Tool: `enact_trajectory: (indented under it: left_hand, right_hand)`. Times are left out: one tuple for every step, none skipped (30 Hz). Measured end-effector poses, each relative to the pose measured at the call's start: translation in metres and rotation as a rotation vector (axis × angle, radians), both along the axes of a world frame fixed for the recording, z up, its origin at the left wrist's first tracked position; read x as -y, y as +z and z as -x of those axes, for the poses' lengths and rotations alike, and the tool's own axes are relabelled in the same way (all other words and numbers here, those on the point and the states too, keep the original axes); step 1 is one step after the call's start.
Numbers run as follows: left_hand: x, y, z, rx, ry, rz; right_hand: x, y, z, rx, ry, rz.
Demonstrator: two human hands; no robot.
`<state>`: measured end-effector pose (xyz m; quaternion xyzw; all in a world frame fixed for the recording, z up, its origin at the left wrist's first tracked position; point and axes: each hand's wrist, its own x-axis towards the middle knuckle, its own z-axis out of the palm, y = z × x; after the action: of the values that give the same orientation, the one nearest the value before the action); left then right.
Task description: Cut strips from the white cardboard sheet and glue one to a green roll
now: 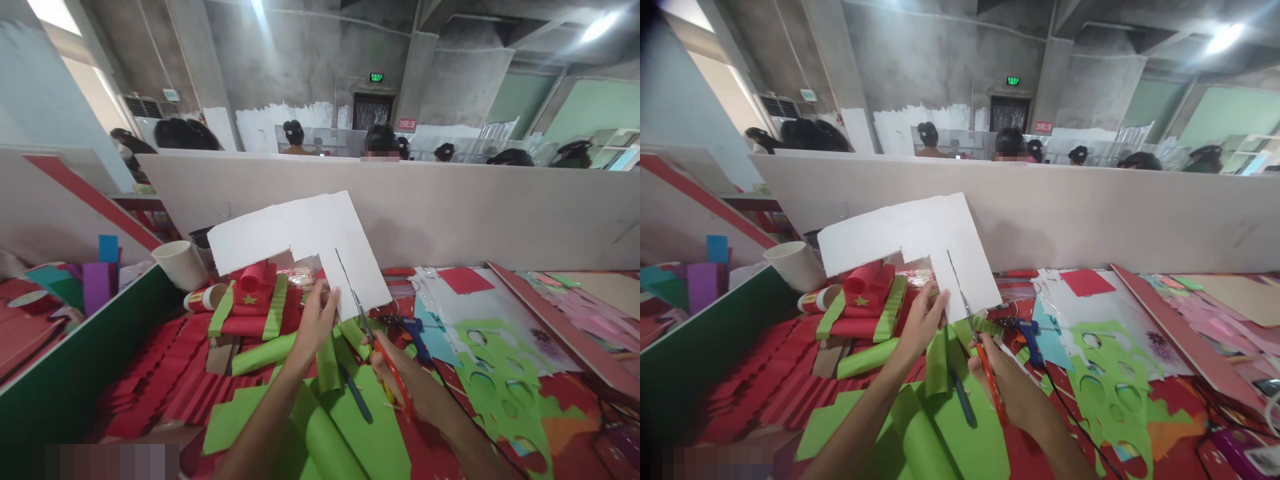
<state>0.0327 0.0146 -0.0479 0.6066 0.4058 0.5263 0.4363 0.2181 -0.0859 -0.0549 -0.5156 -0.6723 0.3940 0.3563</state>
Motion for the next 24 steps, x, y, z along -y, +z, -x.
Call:
enact_trajectory:
  left_hand:
    - [0.0005,0.0000,-0.0004,0.004,-0.006,0.004]
    - [0.0008,0.0000,-0.0008,0.006,-0.012,0.009]
    - [0.0011,-0.0001,-0.0010,0.007,-0.014,0.014]
    - [0.0013,-0.0003,-0.0012,0.006,-0.016,0.017]
    - [0.0013,-0.0005,-0.0013,0.006,-0.017,0.019]
    - [0.0013,-0.0008,-0.0014,0.007,-0.018,0.018]
    - [0.0013,-0.0012,-0.0016,0.008,-0.020,0.018]
    - [0.0012,-0.0017,-0.0019,0.010,-0.021,0.015]
    - [0.0011,-0.0021,-0.0023,0.012,-0.021,0.012]
    - [0.0011,-0.0026,-0.0028,0.014,-0.021,0.007]
    - [0.0011,-0.0030,-0.0033,0.017,-0.022,0.002]
    - [0.0011,-0.0033,-0.0039,0.021,-0.022,0.000]
    - [0.0013,-0.0036,-0.0046,0.027,-0.023,-0.002]
    - [0.0014,-0.0037,-0.0052,0.032,-0.024,-0.001]
    - [0.0016,-0.0036,-0.0057,0.036,-0.024,0.003]
    - [0.0017,-0.0035,-0.0062,0.039,-0.021,0.006]
    - [0.0019,-0.0033,-0.0066,0.039,-0.019,0.007]
    - [0.0021,-0.0031,-0.0068,0.038,-0.018,0.005]
    - [0.0023,-0.0029,-0.0070,0.036,-0.017,0.001]
    - [0.0025,-0.0027,-0.0071,0.032,-0.017,-0.003]
    - [0.0025,-0.0027,-0.0071,0.028,-0.016,-0.007]
    - [0.0026,-0.0028,-0.0070,0.026,-0.015,-0.008]
    - [0.0025,-0.0029,-0.0071,0.024,-0.015,-0.006]
    - [0.0023,-0.0032,-0.0071,0.025,-0.014,-0.005]
  right_hand:
    - [-0.0006,0.0000,0.0000,0.025,0.017,-0.009]
    - [-0.0012,0.0000,0.0000,0.063,0.037,-0.009]
    - [-0.0017,0.0001,0.0001,0.103,0.055,-0.004]
    - [-0.0020,0.0001,0.0003,0.127,0.060,-0.002]
    - [-0.0023,0.0002,0.0005,0.145,0.063,0.001]
    - [-0.0024,0.0003,0.0007,0.158,0.065,0.004]
    - [-0.0025,0.0005,0.0008,0.164,0.063,0.003]
    - [-0.0025,0.0006,0.0009,0.164,0.059,-0.004]
    - [-0.0025,0.0007,0.0008,0.159,0.059,-0.015]
    - [-0.0025,0.0007,0.0006,0.152,0.059,-0.026]
    - [-0.0025,0.0007,0.0004,0.147,0.059,-0.037]
    - [-0.0026,0.0006,0.0001,0.145,0.060,-0.043]
    - [-0.0026,0.0005,-0.0002,0.146,0.061,-0.046]
    - [-0.0026,0.0004,-0.0004,0.147,0.061,-0.047]
    - [-0.0027,0.0004,-0.0005,0.147,0.060,-0.048]
    - [-0.0026,0.0004,-0.0006,0.145,0.059,-0.049]
    - [-0.0026,0.0005,-0.0005,0.143,0.060,-0.050]
    - [-0.0026,0.0008,-0.0003,0.140,0.060,-0.049]
    - [-0.0026,0.0011,-0.0001,0.138,0.062,-0.048]
    - [-0.0026,0.0015,0.0002,0.137,0.066,-0.045]
    - [-0.0026,0.0019,0.0005,0.135,0.070,-0.041]
    - [-0.0025,0.0021,0.0009,0.133,0.072,-0.036]
    - [-0.0024,0.0023,0.0013,0.129,0.069,-0.032]
    - [-0.0021,0.0024,0.0017,0.127,0.063,-0.025]
